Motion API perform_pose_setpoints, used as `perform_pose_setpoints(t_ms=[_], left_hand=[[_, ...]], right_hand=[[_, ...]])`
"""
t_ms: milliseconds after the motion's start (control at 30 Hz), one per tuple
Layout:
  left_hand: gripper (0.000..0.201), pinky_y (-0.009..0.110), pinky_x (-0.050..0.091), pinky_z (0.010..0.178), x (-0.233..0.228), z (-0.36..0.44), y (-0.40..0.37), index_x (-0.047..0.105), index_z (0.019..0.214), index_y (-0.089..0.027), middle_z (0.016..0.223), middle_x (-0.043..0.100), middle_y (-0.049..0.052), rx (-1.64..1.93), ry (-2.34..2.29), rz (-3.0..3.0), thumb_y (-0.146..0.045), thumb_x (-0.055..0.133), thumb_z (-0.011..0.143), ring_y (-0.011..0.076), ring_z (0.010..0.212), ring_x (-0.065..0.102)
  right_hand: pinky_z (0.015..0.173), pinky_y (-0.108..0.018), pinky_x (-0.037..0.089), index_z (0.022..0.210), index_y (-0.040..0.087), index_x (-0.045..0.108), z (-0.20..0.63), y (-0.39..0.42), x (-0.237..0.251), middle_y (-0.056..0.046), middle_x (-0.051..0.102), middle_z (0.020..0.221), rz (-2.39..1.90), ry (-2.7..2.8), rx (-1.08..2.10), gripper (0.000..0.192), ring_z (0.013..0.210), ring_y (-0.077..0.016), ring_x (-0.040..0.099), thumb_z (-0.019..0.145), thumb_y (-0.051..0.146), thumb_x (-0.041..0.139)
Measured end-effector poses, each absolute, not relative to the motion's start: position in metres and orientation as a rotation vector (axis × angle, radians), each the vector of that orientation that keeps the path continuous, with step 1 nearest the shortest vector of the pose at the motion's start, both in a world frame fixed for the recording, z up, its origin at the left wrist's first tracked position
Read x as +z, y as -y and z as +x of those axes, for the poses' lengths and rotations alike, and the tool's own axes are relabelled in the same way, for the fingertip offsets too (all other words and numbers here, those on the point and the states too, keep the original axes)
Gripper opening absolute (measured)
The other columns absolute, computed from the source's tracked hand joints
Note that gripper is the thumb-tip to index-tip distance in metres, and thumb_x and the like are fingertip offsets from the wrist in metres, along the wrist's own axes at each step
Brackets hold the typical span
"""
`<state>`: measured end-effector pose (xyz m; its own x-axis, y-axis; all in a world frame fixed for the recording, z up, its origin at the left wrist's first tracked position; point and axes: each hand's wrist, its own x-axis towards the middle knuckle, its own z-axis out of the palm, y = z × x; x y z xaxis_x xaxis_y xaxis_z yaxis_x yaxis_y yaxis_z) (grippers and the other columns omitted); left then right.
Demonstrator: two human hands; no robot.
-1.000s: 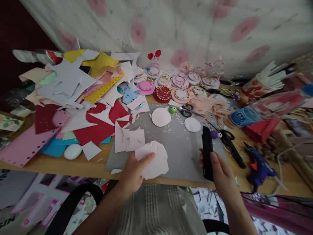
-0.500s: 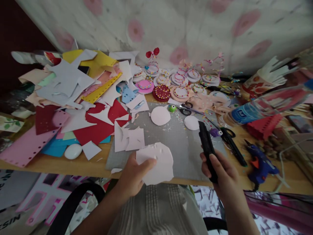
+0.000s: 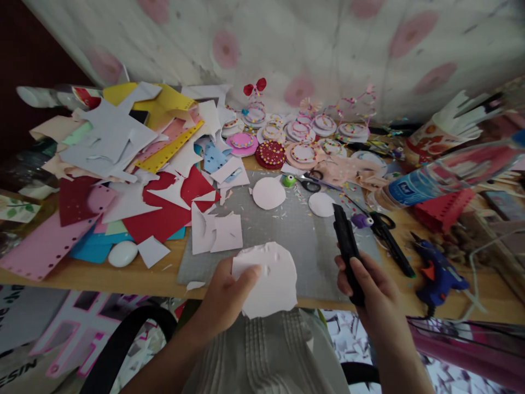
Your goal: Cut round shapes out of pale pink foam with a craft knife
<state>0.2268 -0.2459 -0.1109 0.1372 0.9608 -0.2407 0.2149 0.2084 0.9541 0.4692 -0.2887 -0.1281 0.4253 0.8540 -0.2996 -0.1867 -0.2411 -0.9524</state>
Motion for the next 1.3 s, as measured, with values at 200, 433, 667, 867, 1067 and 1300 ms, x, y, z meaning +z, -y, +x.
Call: perform_pose_setpoints(t_ms=[200,433,667,867,1067,1300], left_hand=[[0.018,0.023,0.058,0.066,-0.117,0.236,0.240,0.072,0.096,-0.016,0.085,0.077,0.004,0.963,-1.281,1.527,-0.020,0.059,0.083,0.0165,0.074,0.072],[0.034,0.023,0.057,0.082,-0.145,0.238,0.245,0.061,0.125,-0.018,0.108,0.075,0.007,1.060,-1.185,2.158,-0.015,0.053,0.092,0.0160,0.091,0.073],[0.038,0.023,0.058,0.079,-0.144,0.239,0.248,0.060,0.126,-0.019,0.109,0.075,0.007,1.047,-1.256,2.198,-0.011,0.050,0.091,0.0163,0.087,0.074],[0.043,0.024,0.059,0.077,-0.149,0.239,0.249,0.053,0.133,-0.019,0.107,0.075,0.008,1.115,-1.236,2.285,-0.009,0.049,0.091,0.0171,0.085,0.074],[0.047,0.025,0.060,0.074,-0.153,0.240,0.252,0.050,0.136,-0.016,0.105,0.076,0.010,1.120,-1.286,2.345,-0.008,0.049,0.090,0.0176,0.081,0.074],[0.050,0.024,0.057,0.087,-0.151,0.242,0.262,0.049,0.136,-0.014,0.114,0.072,0.011,1.121,-1.162,2.378,-0.001,0.049,0.087,0.0176,0.096,0.072]], right_hand=[[0.044,-0.023,0.043,0.112,0.020,0.064,0.468,0.301,-0.136,-0.003,0.066,0.079,-1.733,0.938,0.788,0.037,0.049,-0.0107,0.052,0.084,0.044,0.065],[0.069,-0.024,0.054,0.132,0.025,0.055,0.458,0.318,-0.133,-0.006,0.071,0.100,-1.605,1.836,0.300,0.042,0.081,-0.0166,0.069,0.091,0.024,0.059],[0.060,-0.025,0.048,0.145,0.028,0.044,0.449,0.325,-0.126,-0.005,0.065,0.092,-1.596,2.134,0.213,0.048,0.068,-0.0144,0.062,0.097,0.027,0.047],[0.063,-0.027,0.043,0.143,0.031,0.047,0.447,0.326,-0.126,-0.004,0.066,0.087,-1.671,2.082,0.154,0.050,0.068,-0.0153,0.060,0.094,0.024,0.054],[0.063,-0.025,0.045,0.141,0.029,0.051,0.436,0.326,-0.124,-0.003,0.067,0.084,-1.691,2.002,0.180,0.047,0.067,-0.0145,0.062,0.094,0.024,0.052],[0.051,-0.021,0.044,0.144,0.028,0.046,0.443,0.317,-0.124,-0.002,0.068,0.084,-1.929,1.800,0.238,0.048,0.061,-0.0138,0.064,0.096,0.027,0.050]])
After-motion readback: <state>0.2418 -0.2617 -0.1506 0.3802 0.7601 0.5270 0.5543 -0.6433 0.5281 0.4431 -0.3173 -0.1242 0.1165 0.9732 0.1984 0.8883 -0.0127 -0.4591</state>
